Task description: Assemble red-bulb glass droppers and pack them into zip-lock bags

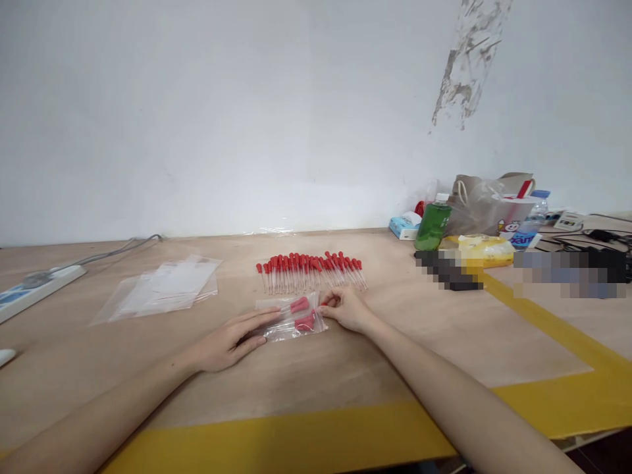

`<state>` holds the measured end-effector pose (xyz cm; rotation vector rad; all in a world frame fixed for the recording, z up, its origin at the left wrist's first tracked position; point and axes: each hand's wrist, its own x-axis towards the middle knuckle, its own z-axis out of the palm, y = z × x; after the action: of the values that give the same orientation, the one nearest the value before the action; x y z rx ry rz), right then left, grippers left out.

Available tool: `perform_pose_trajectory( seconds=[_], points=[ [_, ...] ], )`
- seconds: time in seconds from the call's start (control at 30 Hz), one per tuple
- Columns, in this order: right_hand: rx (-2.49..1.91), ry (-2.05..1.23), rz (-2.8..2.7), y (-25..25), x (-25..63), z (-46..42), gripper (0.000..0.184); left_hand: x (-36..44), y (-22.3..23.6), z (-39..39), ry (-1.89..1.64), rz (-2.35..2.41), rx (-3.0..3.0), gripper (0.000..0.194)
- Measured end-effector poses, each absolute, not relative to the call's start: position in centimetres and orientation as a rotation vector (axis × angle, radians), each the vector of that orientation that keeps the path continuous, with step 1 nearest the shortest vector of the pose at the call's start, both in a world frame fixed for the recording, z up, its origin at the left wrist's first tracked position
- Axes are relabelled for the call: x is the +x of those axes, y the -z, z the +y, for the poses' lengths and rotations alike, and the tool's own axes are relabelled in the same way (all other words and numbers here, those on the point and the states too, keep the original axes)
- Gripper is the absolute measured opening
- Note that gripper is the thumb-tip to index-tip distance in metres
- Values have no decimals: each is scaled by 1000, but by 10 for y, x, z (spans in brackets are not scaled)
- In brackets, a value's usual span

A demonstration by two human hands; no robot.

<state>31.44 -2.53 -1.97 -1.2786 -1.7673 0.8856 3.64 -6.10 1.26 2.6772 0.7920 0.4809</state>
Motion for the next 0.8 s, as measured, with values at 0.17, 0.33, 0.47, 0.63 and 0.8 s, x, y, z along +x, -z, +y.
perform_pose_trajectory(
  seconds=[0.17, 0.33, 0.47, 0.63, 0.8],
  points=[
    [-1193, -1048, -1782, 7, 299, -36, 18, 35, -13, -62, -522, 807, 2665, 49],
    [-1294, -1323, -1564, -4, 299, -42, 19, 36, -12, -60, -537, 807, 2662, 49],
    [-1389, -1222, -1456, -1, 302, -37, 24, 33, -17, -58, -501, 763, 2658, 45],
    [-1362, -1348, -1739, -4, 300, -42, 26, 15, -19, -43, -461, 857, 2683, 46],
    [-1113, -1578, -1998, -8, 300, -50, 30, 10, -18, -36, -885, 1335, 2756, 29]
  ],
)
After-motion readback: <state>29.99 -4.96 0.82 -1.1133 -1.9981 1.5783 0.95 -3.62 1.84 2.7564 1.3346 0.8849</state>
